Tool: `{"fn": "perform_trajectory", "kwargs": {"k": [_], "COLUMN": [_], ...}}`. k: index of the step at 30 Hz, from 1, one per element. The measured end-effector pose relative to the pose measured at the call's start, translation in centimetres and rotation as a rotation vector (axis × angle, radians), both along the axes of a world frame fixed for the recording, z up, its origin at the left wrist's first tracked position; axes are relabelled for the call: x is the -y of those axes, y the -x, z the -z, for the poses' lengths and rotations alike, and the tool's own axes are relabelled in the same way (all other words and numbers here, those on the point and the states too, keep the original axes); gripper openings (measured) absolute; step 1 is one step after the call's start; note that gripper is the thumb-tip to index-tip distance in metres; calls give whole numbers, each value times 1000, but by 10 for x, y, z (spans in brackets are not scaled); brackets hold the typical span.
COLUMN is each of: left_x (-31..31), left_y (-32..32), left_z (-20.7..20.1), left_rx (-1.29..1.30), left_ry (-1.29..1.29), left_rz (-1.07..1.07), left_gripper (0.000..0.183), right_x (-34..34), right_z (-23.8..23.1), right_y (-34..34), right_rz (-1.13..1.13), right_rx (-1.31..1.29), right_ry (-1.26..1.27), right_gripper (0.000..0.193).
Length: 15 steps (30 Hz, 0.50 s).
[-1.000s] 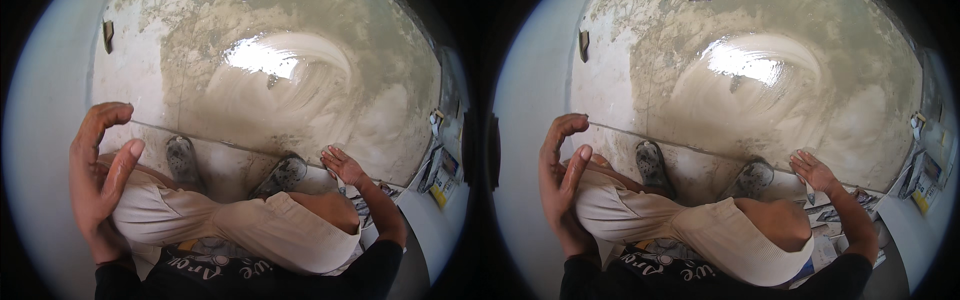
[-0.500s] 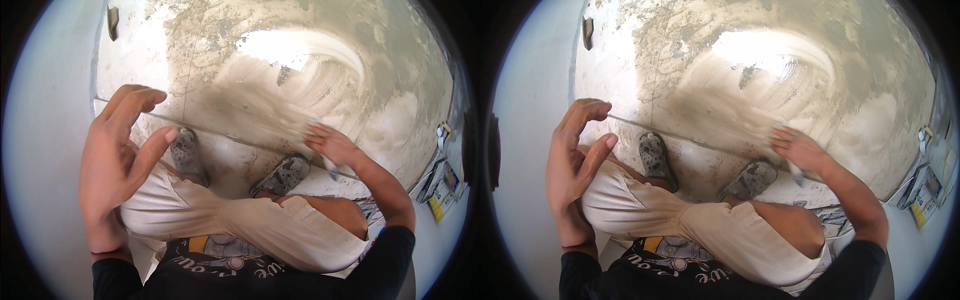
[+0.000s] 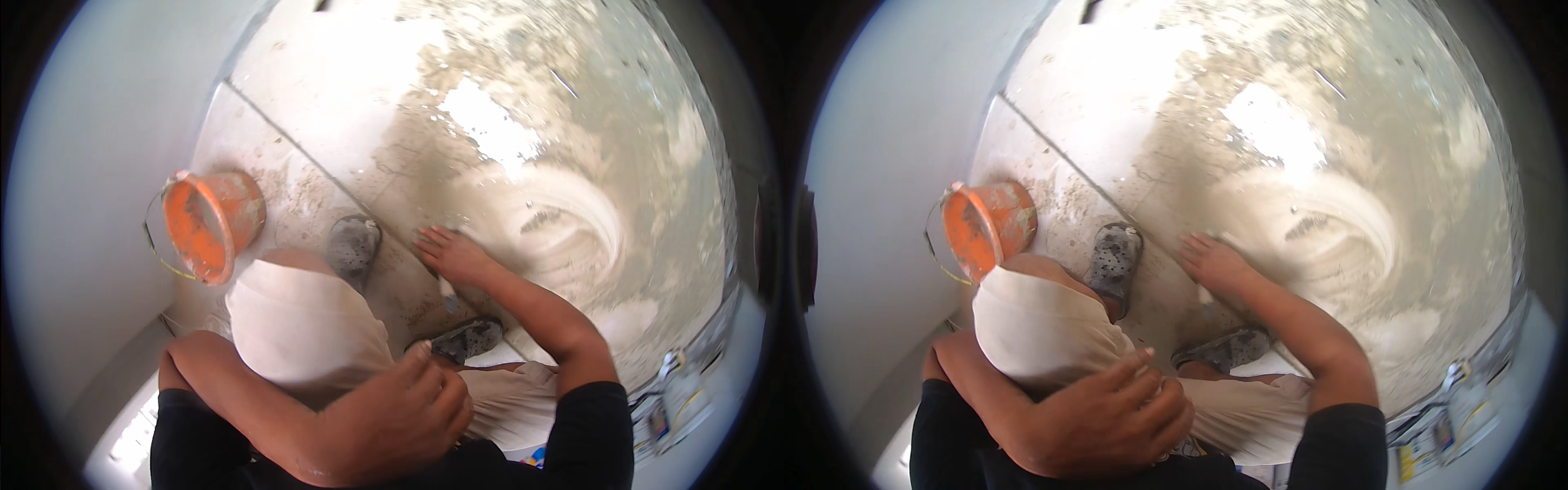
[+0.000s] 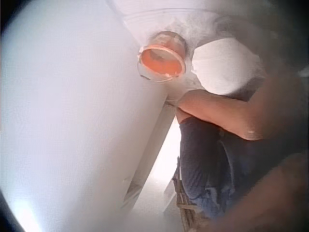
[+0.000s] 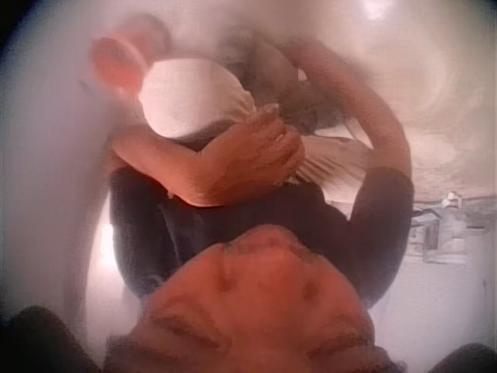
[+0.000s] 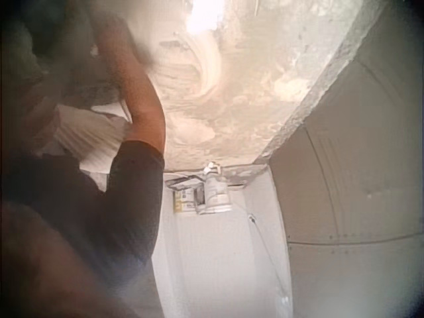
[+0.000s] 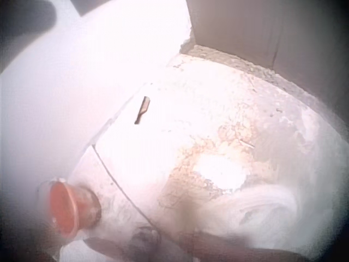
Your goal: The person uses an angle grinder on a wall-floor corner, then moves to clean a trowel in a bucket of water and wipe the floor with a cloth. The person handles a trowel, bucket, and cloth during the cleaning steps.
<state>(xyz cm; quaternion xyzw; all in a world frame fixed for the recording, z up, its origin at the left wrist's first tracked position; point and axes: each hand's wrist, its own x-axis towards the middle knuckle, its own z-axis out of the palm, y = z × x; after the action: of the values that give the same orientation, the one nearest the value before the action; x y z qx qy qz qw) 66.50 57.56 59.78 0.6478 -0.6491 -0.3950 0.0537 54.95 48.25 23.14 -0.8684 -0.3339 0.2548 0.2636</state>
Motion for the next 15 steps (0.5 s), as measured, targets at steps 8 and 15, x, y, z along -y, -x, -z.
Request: {"fn": "perform_trajectory", "kwargs": {"k": [8, 15], "left_x": [-83, -119], "left_y": [1, 5], "left_z": [-51, -77], "left_rx": [470, 300], "left_ry": [-56, -23], "left_rz": [-131, -608], "left_gripper": [64, 51], "right_x": [-52, 26], "right_z": [-1, -3], "right_y": [-201, -187], "right_rz": [381, 418], "right_rx": [-158, 257], "right_ry": [-98, 173], "right_gripper": [48, 52]}}
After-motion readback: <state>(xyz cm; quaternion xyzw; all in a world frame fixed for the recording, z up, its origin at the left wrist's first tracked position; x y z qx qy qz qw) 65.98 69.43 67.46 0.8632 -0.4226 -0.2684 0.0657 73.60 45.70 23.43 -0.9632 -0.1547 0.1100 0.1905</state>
